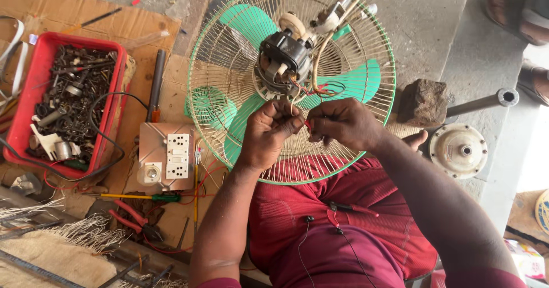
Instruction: The person is repairing a green pedestal fan by twisting and connecting wires near the motor housing. They use their hands to manipulate the wires and occasionally use a red wire connector to join them.
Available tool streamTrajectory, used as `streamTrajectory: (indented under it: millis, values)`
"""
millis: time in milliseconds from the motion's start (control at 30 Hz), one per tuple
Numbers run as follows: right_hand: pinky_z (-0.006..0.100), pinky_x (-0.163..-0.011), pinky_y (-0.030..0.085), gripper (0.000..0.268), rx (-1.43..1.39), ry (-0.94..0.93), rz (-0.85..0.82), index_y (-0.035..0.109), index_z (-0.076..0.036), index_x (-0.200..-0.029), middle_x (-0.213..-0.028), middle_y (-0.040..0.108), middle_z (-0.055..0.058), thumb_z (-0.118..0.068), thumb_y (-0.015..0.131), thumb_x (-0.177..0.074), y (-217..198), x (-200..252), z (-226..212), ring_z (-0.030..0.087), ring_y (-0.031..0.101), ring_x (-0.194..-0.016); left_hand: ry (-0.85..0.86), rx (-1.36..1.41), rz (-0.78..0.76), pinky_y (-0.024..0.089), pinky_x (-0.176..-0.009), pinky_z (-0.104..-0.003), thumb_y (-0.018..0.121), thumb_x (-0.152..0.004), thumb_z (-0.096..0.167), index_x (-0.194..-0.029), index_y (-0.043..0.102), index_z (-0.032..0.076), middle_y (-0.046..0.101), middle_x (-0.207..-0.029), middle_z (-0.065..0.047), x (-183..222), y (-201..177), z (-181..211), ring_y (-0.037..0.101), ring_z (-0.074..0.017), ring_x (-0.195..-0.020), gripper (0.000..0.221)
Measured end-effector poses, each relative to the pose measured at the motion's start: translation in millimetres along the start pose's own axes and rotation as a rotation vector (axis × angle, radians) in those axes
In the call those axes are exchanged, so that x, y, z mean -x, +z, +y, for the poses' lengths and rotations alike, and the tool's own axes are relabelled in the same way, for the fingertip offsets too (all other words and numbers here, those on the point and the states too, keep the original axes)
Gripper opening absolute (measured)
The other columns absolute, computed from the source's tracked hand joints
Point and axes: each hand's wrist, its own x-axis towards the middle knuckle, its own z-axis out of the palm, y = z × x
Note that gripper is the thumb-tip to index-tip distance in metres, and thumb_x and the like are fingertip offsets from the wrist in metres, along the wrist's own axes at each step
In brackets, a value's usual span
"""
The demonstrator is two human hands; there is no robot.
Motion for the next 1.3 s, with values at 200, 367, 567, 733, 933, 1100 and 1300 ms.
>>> streamTrajectory:
  millis: [200,367,567,733,933,1100,1300]
  values:
    - [0.028,-0.052,0.049,0.021,0.128,0.112,-0.075,0.078,0.002,-0.104,-0.076,0.072,0.008,-0.012,0.063,-0.1,-11,-10,-17,0.012,0.066,-0.063,0.04,-0.008,-0.042,0.058,-0.079,-0.026,0.071,-0.096,-0.003,-0.106,0.066,0.007,0.073,-0.096,-0.002,-12,1,2,0.07,-0.0107,-0.086,0.015]
    - [0.027,-0.064,0.064,0.021,-0.074,0.007,0.082,0.071,-0.008,-0.112,-0.096,0.076,0.001,-0.016,0.063,-0.095,-3,10,-12,0.008,0.075,-0.079,0.031,-0.089,0.038,0.055,-0.085,-0.025,0.072,-0.1,-0.005,-0.109,0.068,0.002,0.072,-0.103,-0.004,-5,1,4,0.065,-0.0102,-0.093,0.012]
    - [0.03,-0.076,0.061,0.024,0.319,-0.307,0.241,0.075,-0.006,-0.105,-0.11,0.073,0.006,-0.012,0.082,-0.082,7,39,7,0.015,0.073,-0.088,-0.019,-0.11,-0.111,0.056,-0.099,-0.026,0.067,-0.094,-0.005,-0.116,0.059,0.006,0.069,-0.123,-0.005,5,9,0,0.066,-0.0105,-0.115,0.026]
    - [0.032,-0.085,0.058,0.015,0.503,-0.527,0.313,0.078,-0.006,-0.098,-0.109,0.071,0.008,-0.009,0.08,-0.084,-5,48,4,0.02,0.07,-0.101,0.013,-0.25,-0.026,0.059,-0.088,-0.027,0.071,-0.093,-0.005,-0.116,0.056,0.006,0.072,-0.113,-0.005,3,33,-12,0.069,-0.0102,-0.103,0.03]
    - [0.031,-0.089,0.056,0.01,0.386,-0.435,0.304,0.076,-0.005,-0.098,-0.107,0.073,0.005,-0.005,0.078,-0.089,-7,55,9,0.019,0.07,-0.102,0.068,-0.322,0.03,0.06,-0.089,-0.027,0.075,-0.096,-0.003,-0.11,0.06,0.002,0.075,-0.104,-0.007,10,37,-16,0.071,-0.0113,-0.098,0.021]
    - [0.03,-0.082,0.057,0.011,0.351,-0.506,0.396,0.074,-0.004,-0.095,-0.103,0.072,0.007,-0.002,0.079,-0.086,4,49,5,0.019,0.07,-0.095,-0.144,-0.069,0.152,0.058,-0.079,-0.025,0.076,-0.086,-0.002,-0.112,0.054,0.005,0.074,-0.096,-0.008,5,47,3,0.071,-0.0118,-0.089,0.035]
    - [0.033,-0.078,0.057,0.016,0.526,-0.623,0.676,0.071,-0.007,-0.086,-0.096,0.073,0.006,-0.001,0.084,-0.079,18,29,36,0.021,0.072,-0.09,-0.297,0.288,0.094,0.053,-0.064,-0.028,0.076,-0.081,0.0,-0.119,0.054,0.004,0.068,-0.091,-0.006,28,57,7,0.064,-0.0155,-0.073,0.045]
